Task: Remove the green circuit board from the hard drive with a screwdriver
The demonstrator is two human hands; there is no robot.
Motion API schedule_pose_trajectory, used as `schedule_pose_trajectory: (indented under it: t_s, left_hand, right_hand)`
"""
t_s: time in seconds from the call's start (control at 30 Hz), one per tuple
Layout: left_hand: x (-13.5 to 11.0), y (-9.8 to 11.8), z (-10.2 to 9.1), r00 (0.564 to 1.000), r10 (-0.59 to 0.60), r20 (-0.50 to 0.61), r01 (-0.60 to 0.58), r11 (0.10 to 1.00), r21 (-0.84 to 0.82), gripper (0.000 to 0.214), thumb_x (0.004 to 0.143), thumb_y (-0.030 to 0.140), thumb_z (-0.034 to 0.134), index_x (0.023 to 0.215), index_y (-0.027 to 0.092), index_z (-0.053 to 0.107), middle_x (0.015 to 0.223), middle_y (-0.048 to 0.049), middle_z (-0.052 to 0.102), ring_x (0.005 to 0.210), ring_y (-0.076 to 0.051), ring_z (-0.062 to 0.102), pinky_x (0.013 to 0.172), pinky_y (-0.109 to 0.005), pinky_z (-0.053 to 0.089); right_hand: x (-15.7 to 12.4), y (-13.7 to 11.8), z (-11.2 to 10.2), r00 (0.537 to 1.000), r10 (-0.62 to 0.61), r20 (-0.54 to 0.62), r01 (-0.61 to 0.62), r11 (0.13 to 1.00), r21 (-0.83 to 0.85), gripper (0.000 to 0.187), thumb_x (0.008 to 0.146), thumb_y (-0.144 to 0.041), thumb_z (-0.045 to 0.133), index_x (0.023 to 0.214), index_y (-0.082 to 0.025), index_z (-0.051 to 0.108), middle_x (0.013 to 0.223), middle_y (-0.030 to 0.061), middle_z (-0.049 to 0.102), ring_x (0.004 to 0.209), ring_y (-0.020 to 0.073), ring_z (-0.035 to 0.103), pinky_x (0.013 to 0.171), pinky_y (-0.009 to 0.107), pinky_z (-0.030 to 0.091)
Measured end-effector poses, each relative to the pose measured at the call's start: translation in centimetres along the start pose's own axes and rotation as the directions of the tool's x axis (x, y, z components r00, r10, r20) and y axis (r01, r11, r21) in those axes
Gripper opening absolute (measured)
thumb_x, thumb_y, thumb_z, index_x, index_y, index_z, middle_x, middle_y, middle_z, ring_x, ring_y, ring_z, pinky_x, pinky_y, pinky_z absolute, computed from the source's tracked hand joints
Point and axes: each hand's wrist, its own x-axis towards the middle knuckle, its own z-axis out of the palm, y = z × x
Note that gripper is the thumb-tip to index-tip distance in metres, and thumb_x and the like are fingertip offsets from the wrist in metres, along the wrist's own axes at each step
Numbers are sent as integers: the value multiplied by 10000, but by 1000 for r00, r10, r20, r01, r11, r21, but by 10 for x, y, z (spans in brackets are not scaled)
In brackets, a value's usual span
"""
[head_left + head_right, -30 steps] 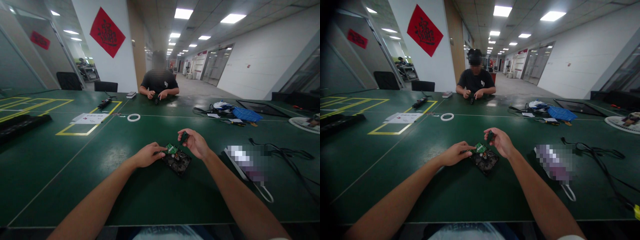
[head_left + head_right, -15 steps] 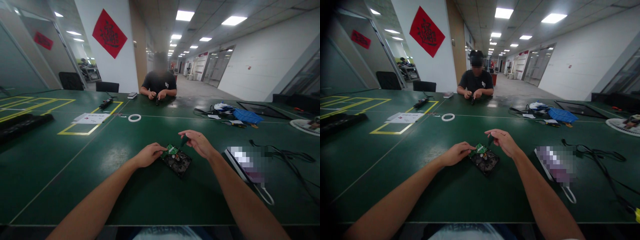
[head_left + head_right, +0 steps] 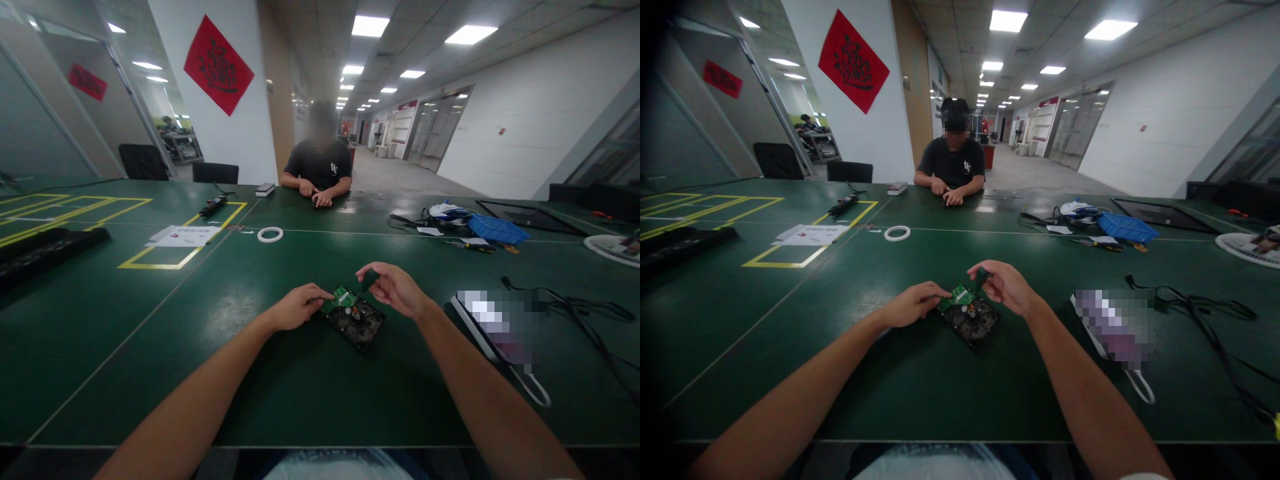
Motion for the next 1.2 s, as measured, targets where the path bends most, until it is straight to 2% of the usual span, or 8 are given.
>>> schedule_pose_trajectory:
  t_s: [0.17, 0.33, 0.6, 0.9, 1.07, 1.2]
  left_hand:
    - [0, 0, 1, 1000, -9, 7, 9, 1000, -15, 341, 1011, 246, 479, 1297, 243, 665, 1172, -67, 602, 686, -85, 596, 669, -235, 522]
    - [0, 1, 1, 1000, 23, -17, -22, 999, 39, 331, 1001, 225, 489, 1268, 236, 684, 1156, -65, 629, 765, -113, 617, 803, -274, 533]
    - [0, 1, 2, 999, 44, -30, -42, 997, 63, 336, 1003, 216, 485, 1272, 250, 684, 1150, -56, 635, 790, -121, 632, 888, -305, 518]
    - [-1, 4, 1, 999, 22, -29, -20, 998, 56, 335, 991, 217, 501, 1270, 238, 687, 1170, -68, 640, 812, -134, 633, 878, -308, 524]
    - [-1, 4, 2, 999, 33, -31, -32, 998, 57, 335, 1001, 220, 490, 1274, 251, 681, 1153, -54, 637, 758, -111, 627, 832, -284, 526]
    - [0, 3, 3, 999, 24, -32, -22, 998, 59, 322, 1004, 240, 487, 1256, 236, 688, 1151, -59, 633, 760, -112, 623, 788, -271, 524]
  right_hand:
    - [0, 2, -1, 1000, 0, 21, -2, 998, 62, 272, 918, -423, 573, 989, -178, 668, 1017, 90, 709, 542, 95, 512, 393, 210, 334]
    - [2, 3, -5, 1000, -13, 23, 11, 994, 104, 281, 916, -431, 558, 1021, -182, 635, 999, 102, 728, 559, 117, 559, 414, 218, 375]
    - [3, 0, -2, 998, -3, -59, 5, 1000, 27, 311, 894, -430, 559, 1069, -191, 654, 967, 78, 712, 526, 100, 516, 359, 193, 262]
    - [5, 2, 1, 998, -5, -62, 7, 1000, 28, 392, 903, -484, 496, 1020, -161, 684, 949, 103, 717, 538, 111, 527, 399, 222, 336]
    - [5, 3, 3, 991, -38, -127, 38, 999, -7, 338, 906, -459, 519, 989, -160, 656, 917, 95, 718, 511, 106, 518, 385, 217, 307]
    - [4, 4, 3, 985, -78, -154, 68, 995, -68, 322, 898, -455, 548, 960, -155, 648, 987, 104, 723, 516, 92, 502, 377, 211, 268]
